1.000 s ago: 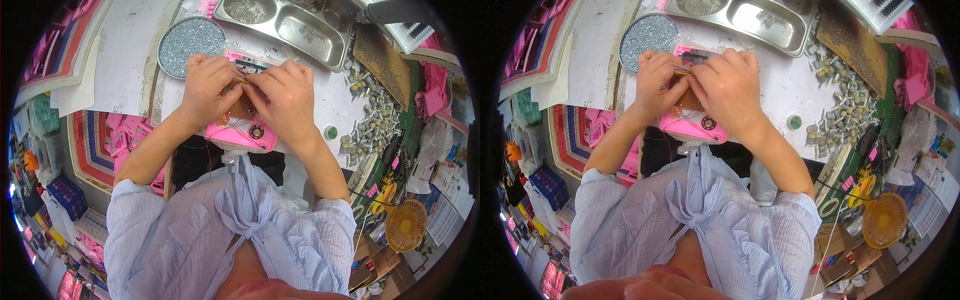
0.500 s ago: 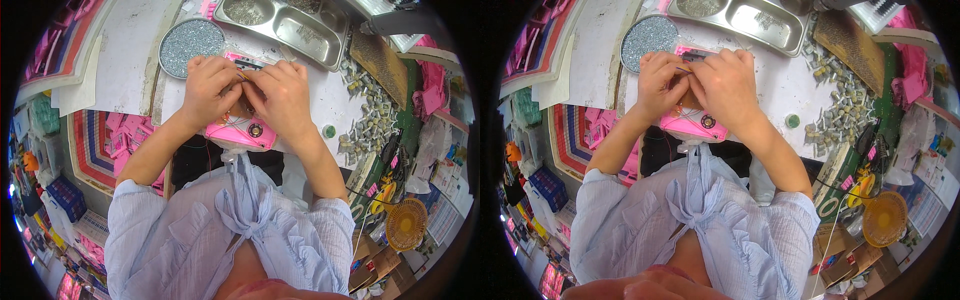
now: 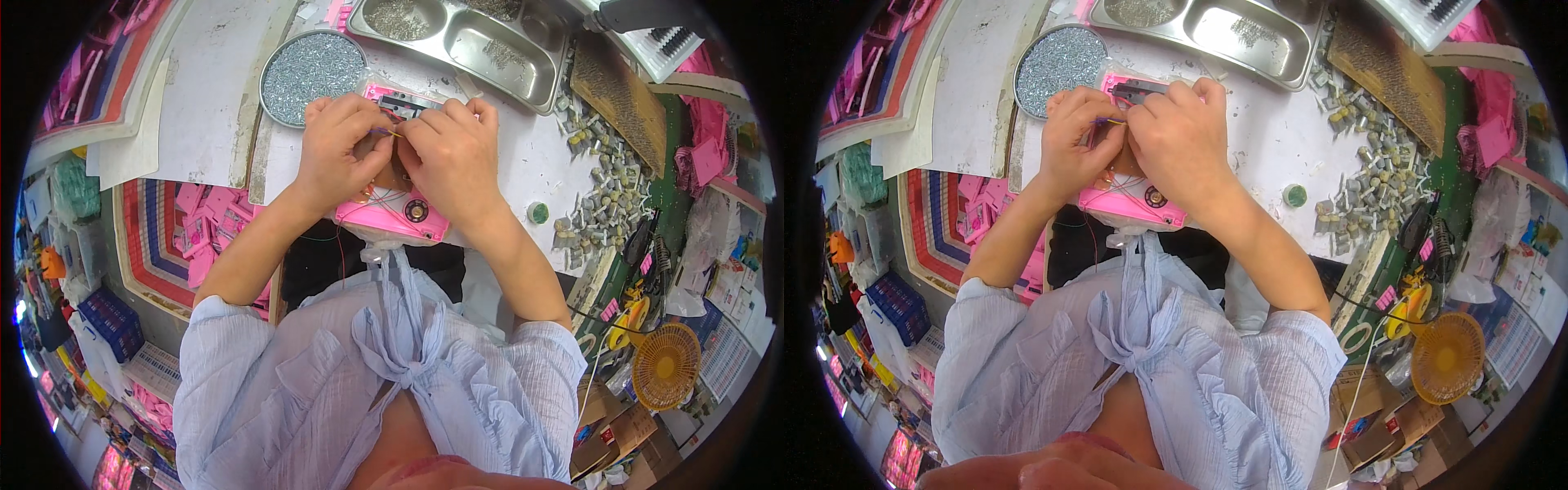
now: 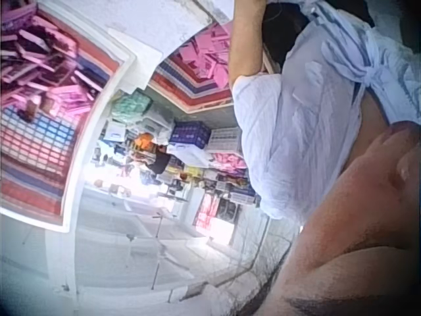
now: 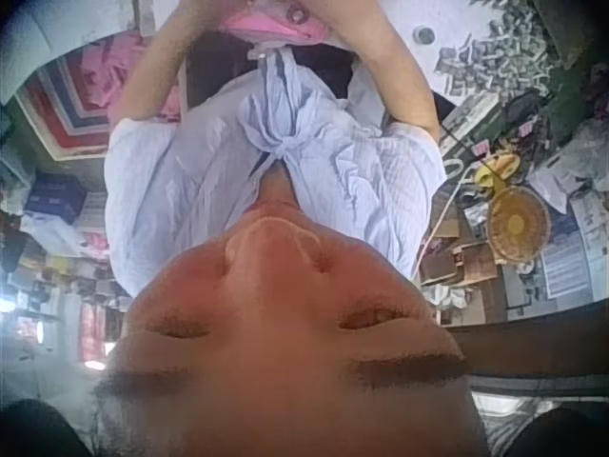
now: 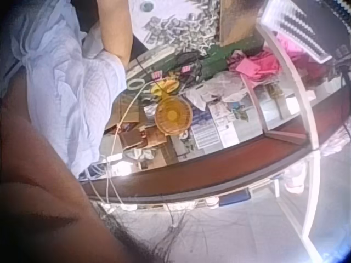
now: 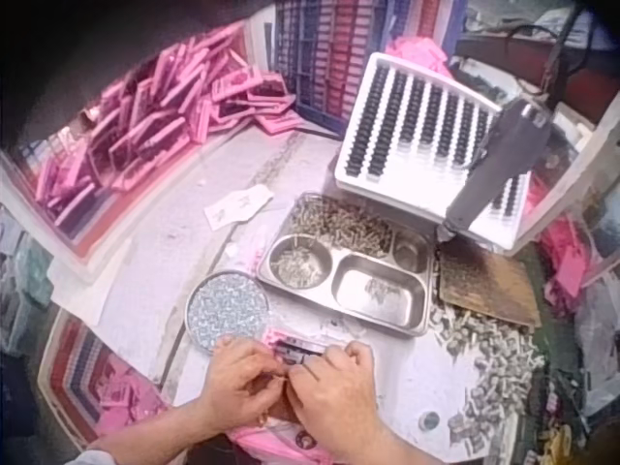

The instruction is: Assembling and soldering internal components of a pink plastic toy.

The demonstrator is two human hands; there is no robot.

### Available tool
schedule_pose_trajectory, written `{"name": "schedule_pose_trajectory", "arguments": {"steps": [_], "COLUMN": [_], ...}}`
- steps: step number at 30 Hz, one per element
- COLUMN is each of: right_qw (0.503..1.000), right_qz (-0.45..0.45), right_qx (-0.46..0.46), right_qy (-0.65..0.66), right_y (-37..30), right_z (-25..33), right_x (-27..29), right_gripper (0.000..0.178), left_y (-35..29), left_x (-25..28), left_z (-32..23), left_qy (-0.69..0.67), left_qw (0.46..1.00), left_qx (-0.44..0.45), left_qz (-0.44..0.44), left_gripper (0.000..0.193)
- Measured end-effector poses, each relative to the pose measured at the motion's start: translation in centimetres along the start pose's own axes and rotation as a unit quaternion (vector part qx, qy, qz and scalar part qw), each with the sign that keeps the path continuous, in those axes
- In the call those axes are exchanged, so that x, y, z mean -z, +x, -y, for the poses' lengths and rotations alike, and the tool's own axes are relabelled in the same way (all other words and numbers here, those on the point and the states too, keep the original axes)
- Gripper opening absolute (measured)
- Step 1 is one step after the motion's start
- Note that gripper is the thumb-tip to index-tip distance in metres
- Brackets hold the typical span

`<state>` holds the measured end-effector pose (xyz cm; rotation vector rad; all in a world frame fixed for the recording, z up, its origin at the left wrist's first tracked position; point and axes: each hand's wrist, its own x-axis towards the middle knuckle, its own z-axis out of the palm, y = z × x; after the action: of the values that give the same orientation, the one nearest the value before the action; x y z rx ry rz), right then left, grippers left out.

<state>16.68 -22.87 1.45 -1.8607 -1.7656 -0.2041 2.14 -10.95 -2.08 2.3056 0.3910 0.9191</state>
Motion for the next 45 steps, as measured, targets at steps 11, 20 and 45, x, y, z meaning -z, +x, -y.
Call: {"name": "schedule_pose_trajectory", "arguments": {"steps": [11,20,45], "right_qw": [0.982,0.96,0.576], "right_qz": [-0.064,-0.101,-0.579], "right_qx": [-0.073,-0.123,-0.55], "right_qy": [0.162,0.231,0.176], "right_y": [-3.2,-4.0,-30.9], "right_z": [-1.3,-2.4,-18.0], "right_x": [2.1,3.1,26.0], "right_gripper": [0.015,0.013,0.021], "left_y": [-0.2,2.9,5.1], "left_x": [1.0,-0.7,0.2], "left_z": [-3.5,-4.6,-4.4], "left_qy": [-0.004,-0.183,-0.168], "left_qw": [0.996,0.959,0.924], "left_qx": [-0.002,0.134,0.201], "left_qz": [-0.09,0.169,0.278], "left_gripper": [0.037,0.02,0.009]}}
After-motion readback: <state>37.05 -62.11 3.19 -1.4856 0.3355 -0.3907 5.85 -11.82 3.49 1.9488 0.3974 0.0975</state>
